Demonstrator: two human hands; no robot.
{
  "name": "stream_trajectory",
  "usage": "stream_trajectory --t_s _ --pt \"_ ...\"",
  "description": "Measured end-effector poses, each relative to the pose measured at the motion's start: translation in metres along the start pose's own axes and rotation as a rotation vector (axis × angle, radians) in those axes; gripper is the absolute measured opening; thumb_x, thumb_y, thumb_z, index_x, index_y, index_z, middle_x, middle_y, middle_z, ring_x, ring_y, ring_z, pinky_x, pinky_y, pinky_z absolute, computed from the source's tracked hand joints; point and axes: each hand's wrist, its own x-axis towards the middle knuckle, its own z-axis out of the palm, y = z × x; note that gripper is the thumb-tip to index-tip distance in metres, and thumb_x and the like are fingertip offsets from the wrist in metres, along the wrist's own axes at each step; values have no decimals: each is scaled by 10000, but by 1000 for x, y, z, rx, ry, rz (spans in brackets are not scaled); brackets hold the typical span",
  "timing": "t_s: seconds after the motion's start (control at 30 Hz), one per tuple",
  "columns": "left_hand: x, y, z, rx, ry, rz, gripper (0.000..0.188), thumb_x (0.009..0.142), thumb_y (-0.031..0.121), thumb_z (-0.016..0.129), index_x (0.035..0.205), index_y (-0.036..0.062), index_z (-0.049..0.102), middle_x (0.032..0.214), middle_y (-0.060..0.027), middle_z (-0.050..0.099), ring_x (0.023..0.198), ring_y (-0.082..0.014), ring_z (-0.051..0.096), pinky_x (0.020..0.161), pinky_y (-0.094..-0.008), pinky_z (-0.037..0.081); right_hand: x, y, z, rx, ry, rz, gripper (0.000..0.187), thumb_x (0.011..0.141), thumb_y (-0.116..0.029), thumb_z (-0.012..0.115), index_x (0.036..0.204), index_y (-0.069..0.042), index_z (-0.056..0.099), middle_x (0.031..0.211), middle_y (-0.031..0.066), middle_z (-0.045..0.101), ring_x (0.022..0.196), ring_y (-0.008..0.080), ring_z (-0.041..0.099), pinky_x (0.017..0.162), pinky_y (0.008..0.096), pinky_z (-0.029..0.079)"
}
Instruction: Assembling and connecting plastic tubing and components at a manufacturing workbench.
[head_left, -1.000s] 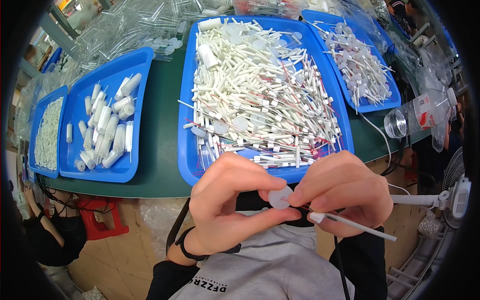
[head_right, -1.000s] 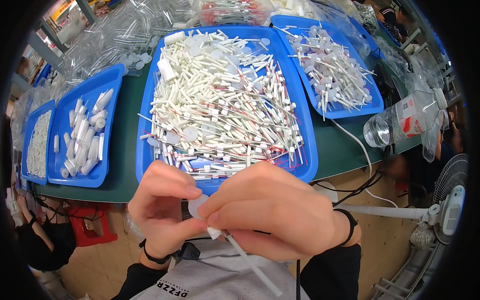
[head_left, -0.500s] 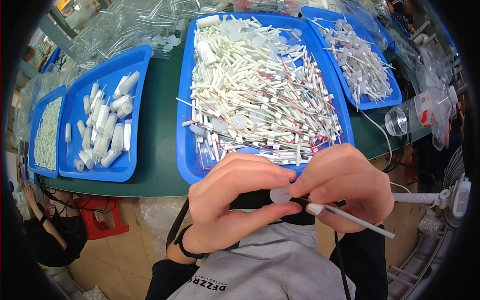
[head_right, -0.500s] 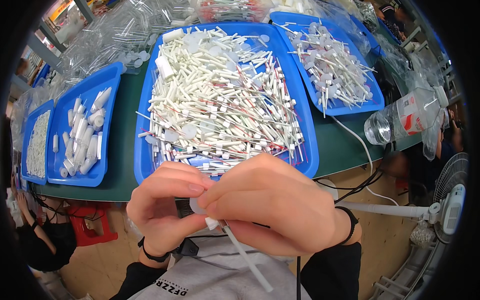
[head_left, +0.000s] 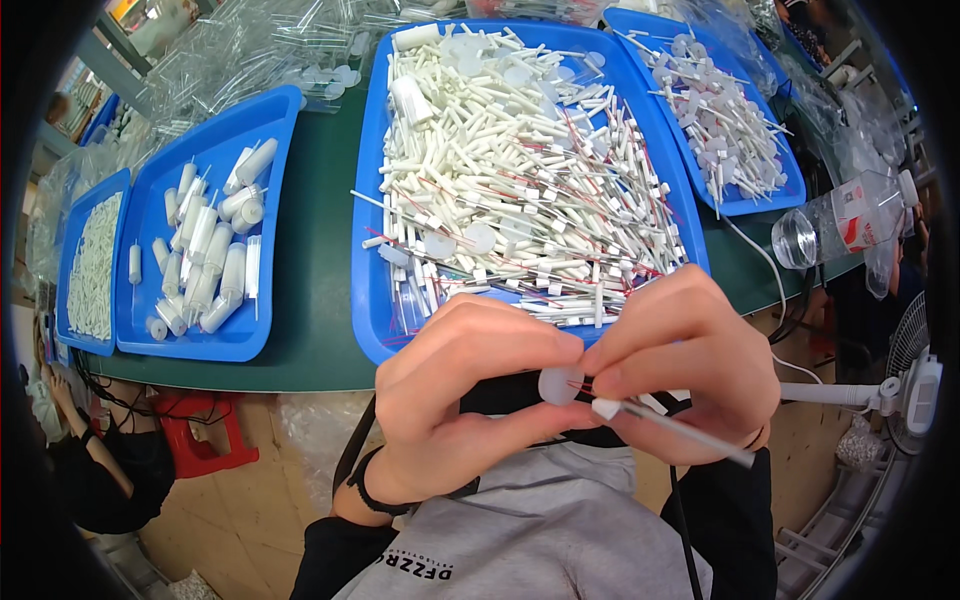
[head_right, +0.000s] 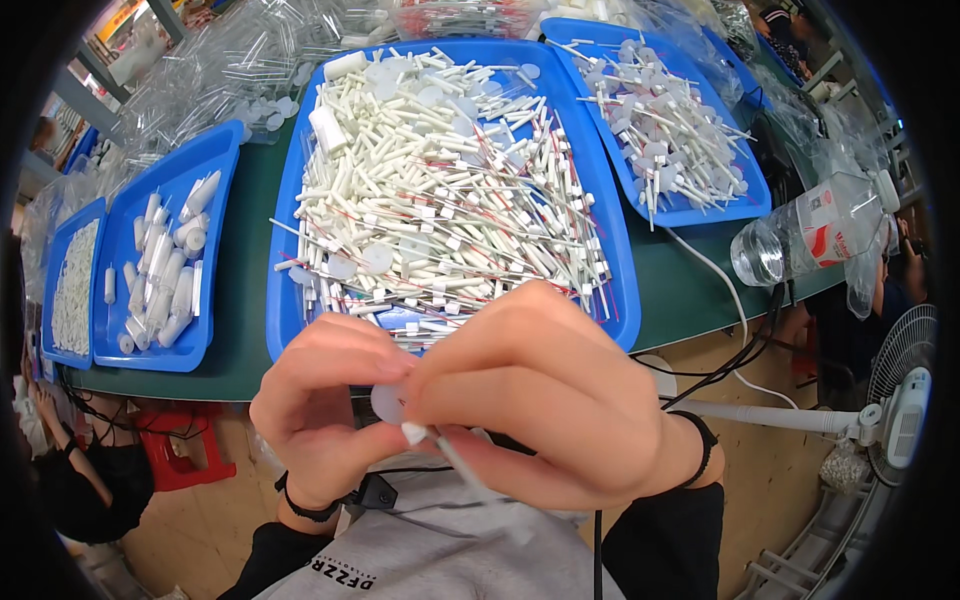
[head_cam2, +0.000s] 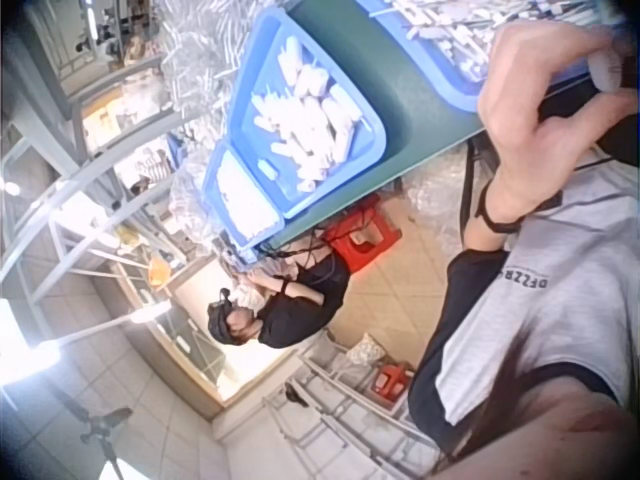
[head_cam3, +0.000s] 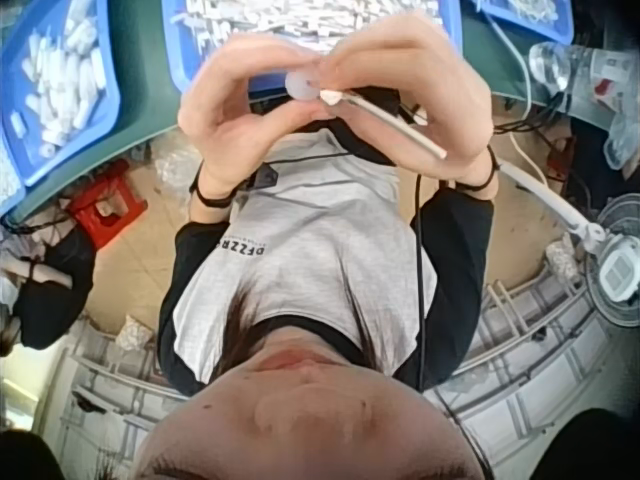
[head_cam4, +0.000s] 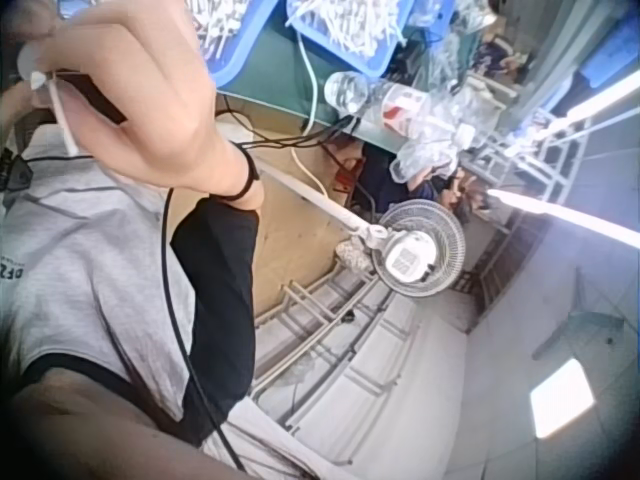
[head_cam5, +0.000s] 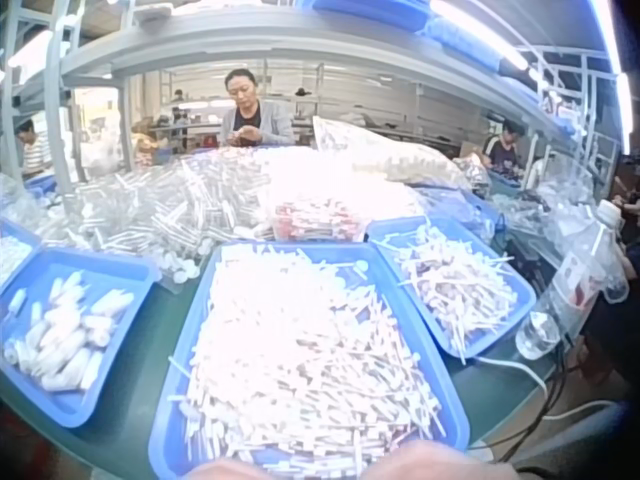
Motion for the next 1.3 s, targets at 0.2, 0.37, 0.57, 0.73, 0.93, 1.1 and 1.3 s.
stream_trajectory --t_s 0.2,0.37,0.57,0.73,0.93,1.1,1.3 --pt "-3 1 1 -39 22 -57 561 531 229 917 943 31 592 892 -116 673 816 -222 626 722 -341 481 2 -2 -8 -106 -28 37 315 548 -5 761 856 -53 715 798 43 642 667 172 562 586 279 389" --pt "-1 2 2 -35 41 -41 449 571 144 891 928 20 648 901 -100 681 798 -213 629 685 -304 493 2 -5 -11 -196 -40 28 325 532 -46 801 850 -54 734 786 43 655 640 163 541 550 272 380" --pt "1 4 3 -43 62 -52 410 585 107 881 926 10 677 891 -90 684 779 -211 631 664 -289 497 -1 -10 -5 -457 11 -74 348 534 -119 797 865 -39 726 815 50 675 615 170 514 528 273 385" --pt "-3 -1 0 40 6 -2 524 536 244 909 925 40 624 886 -96 677 789 -210 597 695 -322 466 -5 -14 -1 -600 -10 -135 322 565 -130 763 866 -24 718 790 44 660 610 176 505 505 289 386" --pt "-1 0 0 49 -7 29 499 546 242 902 920 47 635 883 -92 685 756 -195 588 670 -317 456 -9 -20 0 -714 -21 -182 281 608 -125 766 862 -15 715 728 26 621 613 169 520 499 296 391" --pt "-3 2 -1 59 -7 37 484 543 229 898 914 51 643 879 -90 682 735 -172 571 632 -297 439 -12 -19 2 -721 -10 -192 239 650 -137 771 845 -14 709 703 13 611 584 149 538 489 288 382" --pt "-1 5 4 -39 68 18 422 494 122 911 829 8 679 810 -80 659 677 -181 610 591 -290 455 -13 -18 1 -642 3 -169 226 674 -160 782 817 -11 693 632 14 591 486 146 524 448 276 349"
